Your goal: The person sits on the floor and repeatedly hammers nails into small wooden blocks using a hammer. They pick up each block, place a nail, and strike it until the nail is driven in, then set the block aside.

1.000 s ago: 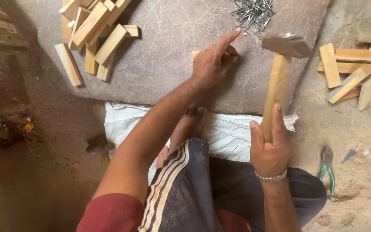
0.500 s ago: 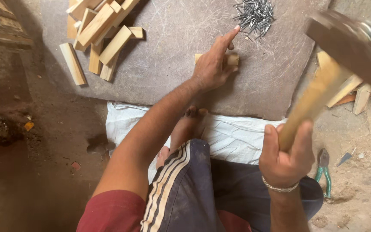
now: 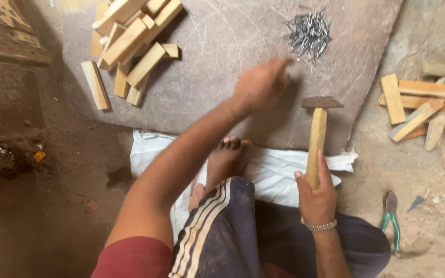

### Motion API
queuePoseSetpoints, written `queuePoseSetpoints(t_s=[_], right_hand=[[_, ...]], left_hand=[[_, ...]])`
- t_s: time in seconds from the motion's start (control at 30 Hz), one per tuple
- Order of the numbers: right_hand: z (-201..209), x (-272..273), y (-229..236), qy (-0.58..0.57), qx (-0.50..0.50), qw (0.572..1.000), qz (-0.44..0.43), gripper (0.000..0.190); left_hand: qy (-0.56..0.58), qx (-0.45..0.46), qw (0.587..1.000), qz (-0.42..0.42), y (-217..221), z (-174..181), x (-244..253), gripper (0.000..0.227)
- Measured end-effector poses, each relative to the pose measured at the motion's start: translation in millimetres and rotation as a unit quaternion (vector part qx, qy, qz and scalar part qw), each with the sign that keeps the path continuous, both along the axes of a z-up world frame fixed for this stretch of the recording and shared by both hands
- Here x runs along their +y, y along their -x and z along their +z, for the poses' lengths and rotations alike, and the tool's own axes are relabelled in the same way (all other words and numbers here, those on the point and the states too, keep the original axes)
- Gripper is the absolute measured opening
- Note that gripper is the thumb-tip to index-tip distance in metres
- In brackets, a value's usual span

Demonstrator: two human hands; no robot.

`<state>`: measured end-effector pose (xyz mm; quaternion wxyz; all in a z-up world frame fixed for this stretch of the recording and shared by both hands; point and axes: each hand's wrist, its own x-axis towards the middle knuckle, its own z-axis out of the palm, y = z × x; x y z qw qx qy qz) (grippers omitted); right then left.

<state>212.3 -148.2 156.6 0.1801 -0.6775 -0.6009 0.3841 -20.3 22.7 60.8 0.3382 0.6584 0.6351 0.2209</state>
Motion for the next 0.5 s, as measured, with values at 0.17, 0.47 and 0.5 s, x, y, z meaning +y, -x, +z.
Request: queuePoseSetpoints(t_s=[0.17,0.47,0.5], right_hand=[[-29,-18,-29,-0.043,-0.005,0.999,-0.004,0.071],[-46,-15,-29,0.181,0.073,0.962,-0.191,0.085],[-47,-10,-28,0.092,0.061,0.985,-0.131,0.08]], left_hand=[[0.038,0.048,0.981,0.186,42,22,-8,0.046],[-0.25,0.231,0.933,-0.121,69,15,-26,0.043],[-0.235,0.243,0.934,-0.117,64,9,-18,0.037]])
